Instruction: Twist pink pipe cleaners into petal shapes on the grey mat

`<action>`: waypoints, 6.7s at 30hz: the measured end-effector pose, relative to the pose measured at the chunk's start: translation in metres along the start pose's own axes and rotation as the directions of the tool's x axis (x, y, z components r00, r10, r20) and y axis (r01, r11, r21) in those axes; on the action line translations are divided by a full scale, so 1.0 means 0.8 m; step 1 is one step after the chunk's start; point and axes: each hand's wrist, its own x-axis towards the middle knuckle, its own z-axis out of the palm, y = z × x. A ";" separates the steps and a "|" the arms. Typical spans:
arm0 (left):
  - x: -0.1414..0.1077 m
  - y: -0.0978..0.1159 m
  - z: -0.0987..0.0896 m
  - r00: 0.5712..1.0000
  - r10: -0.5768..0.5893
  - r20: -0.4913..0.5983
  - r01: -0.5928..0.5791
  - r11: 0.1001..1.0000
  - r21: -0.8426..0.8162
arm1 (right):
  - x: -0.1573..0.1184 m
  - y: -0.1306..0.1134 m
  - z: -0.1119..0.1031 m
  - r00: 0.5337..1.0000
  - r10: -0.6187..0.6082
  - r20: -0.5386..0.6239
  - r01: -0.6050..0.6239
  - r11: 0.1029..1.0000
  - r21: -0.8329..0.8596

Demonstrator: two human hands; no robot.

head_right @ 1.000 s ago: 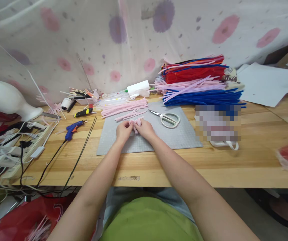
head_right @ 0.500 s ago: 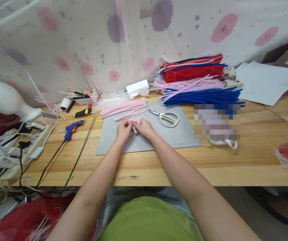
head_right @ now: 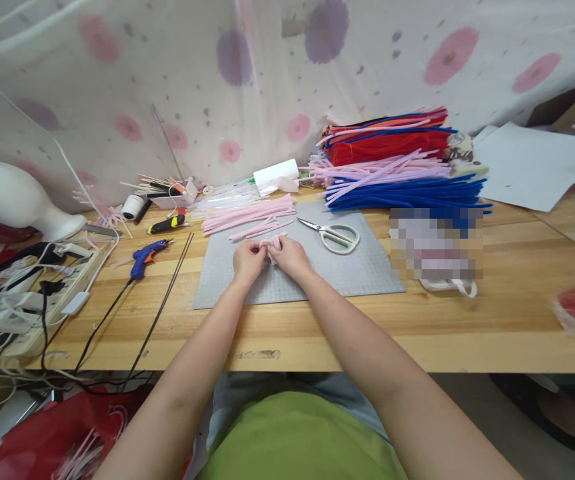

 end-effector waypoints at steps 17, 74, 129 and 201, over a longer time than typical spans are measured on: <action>0.024 -0.007 -0.008 0.990 -0.017 0.139 0.054 0.963 -0.264 | 0.004 0.007 -0.004 0.985 -0.039 0.171 -0.006 0.967 0.256; 0.012 -0.022 0.011 0.983 -0.014 0.182 0.088 0.910 -0.405 | 0.009 0.013 0.001 0.996 0.057 0.068 -0.088 0.712 0.697; 0.044 0.023 -0.019 0.965 0.023 0.263 -0.034 0.999 0.037 | 0.002 0.007 -0.020 0.954 0.047 0.295 -0.241 0.705 0.667; 0.050 0.046 -0.038 0.960 0.028 0.278 -0.026 1.000 -0.009 | 0.002 0.001 -0.022 0.985 -0.018 0.170 -0.124 0.612 0.781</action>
